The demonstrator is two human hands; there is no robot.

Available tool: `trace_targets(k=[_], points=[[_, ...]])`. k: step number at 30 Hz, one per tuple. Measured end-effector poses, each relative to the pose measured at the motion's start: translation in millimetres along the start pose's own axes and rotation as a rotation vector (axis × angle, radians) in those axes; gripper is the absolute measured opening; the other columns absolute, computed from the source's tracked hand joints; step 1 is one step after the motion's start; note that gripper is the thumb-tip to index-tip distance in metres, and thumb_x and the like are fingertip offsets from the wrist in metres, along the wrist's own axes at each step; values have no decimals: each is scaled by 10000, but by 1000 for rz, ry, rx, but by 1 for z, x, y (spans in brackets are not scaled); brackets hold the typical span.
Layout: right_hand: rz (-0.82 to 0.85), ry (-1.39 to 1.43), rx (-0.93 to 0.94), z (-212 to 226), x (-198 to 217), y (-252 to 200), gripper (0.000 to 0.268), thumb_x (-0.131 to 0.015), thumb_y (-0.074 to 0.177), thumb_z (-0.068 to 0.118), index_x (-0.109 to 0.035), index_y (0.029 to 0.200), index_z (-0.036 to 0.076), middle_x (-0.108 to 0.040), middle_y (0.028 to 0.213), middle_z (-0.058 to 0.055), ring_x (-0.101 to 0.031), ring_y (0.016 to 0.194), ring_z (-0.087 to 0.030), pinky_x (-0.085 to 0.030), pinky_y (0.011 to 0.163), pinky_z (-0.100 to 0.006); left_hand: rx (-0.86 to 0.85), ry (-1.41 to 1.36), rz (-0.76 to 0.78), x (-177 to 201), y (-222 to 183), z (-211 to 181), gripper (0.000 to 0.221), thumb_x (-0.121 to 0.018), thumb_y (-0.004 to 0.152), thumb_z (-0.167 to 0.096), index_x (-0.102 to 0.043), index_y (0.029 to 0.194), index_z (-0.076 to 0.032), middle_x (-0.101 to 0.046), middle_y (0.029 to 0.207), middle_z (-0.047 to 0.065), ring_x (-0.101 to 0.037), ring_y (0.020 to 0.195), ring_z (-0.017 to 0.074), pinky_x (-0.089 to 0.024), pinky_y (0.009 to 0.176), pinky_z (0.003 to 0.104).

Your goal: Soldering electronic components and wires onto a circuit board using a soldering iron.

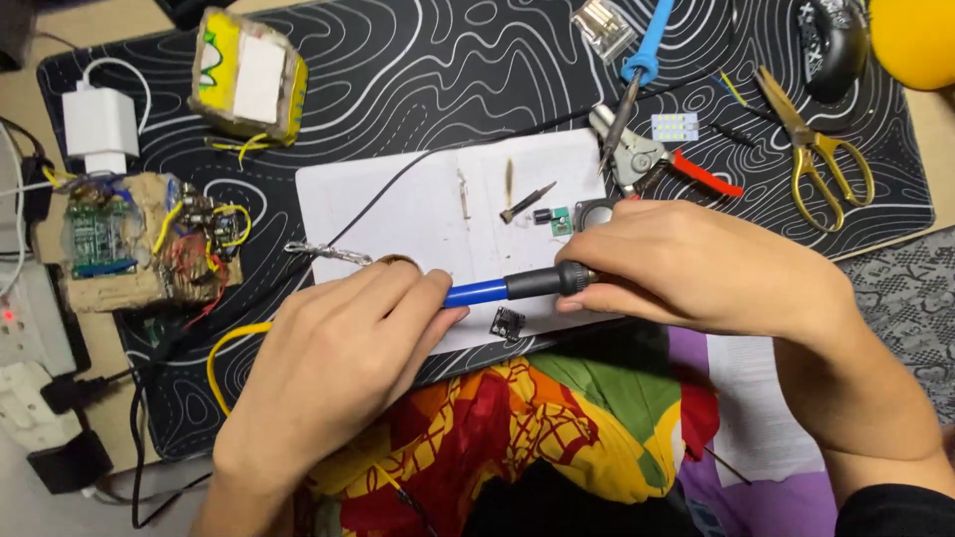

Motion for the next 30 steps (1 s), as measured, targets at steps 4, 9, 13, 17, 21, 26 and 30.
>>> trace_targets(k=[4,9,13,17,21,26,30], points=[[91,-17,-113,2,-12,1,345,-704,1072,452,-700,949,130,-760,763,-60,-687,666,-278,-599,659,-422,-25,41,48,-17,0,-3,245,-767,1115,-311,-728,1101,-70,-673,934,61,-627,719,214,-515,609,381],[127,-112,-118,12,-17,5,429,-666,1119,501,-641,911,127,-760,779,-85,-704,688,-338,-594,662,-473,-61,9,12,-36,1,-6,229,-772,1126,-295,-666,1087,-96,-633,912,38,-648,712,223,-515,608,419],[176,-73,-139,8,-21,2,420,-638,1126,523,-665,935,150,-774,811,-62,-709,705,-310,-600,678,-466,-98,43,8,-29,0,-9,213,-777,1125,-290,-699,1118,-91,-631,910,33,-648,711,197,-508,589,387],[139,-109,-80,8,-23,-1,453,-677,1118,511,-631,873,133,-768,809,-70,-667,710,-348,-584,720,-477,-136,82,17,-30,0,-10,240,-769,1111,-328,-684,1128,-103,-627,918,32,-654,720,226,-505,605,401],[100,-27,21,13,-18,-3,423,-655,1141,456,-621,932,90,-771,892,-110,-691,746,-418,-576,786,-500,-210,172,5,-26,5,-18,289,-782,1065,-298,-728,1238,-73,-632,939,40,-652,747,229,-503,632,395],[166,199,-1,3,-16,2,451,-592,1151,460,-613,1008,33,-810,964,-178,-735,810,-440,-581,727,-510,-361,406,-17,-26,8,-20,285,-782,1031,-185,-771,1284,-53,-652,1010,27,-623,792,193,-516,670,332],[129,229,82,-2,-16,5,415,-638,1129,403,-667,959,26,-834,868,-192,-754,723,-453,-597,651,-510,-346,420,68,-34,4,-12,403,-726,953,-140,-732,1347,-56,-648,1006,46,-664,818,213,-542,679,342]])
Point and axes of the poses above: each hand's wrist, its own y-axis towards the middle knuckle, its own x-axis out of the back of the hand, z = x × y, the point moved 3 cm from there along y, towards the middle knuckle
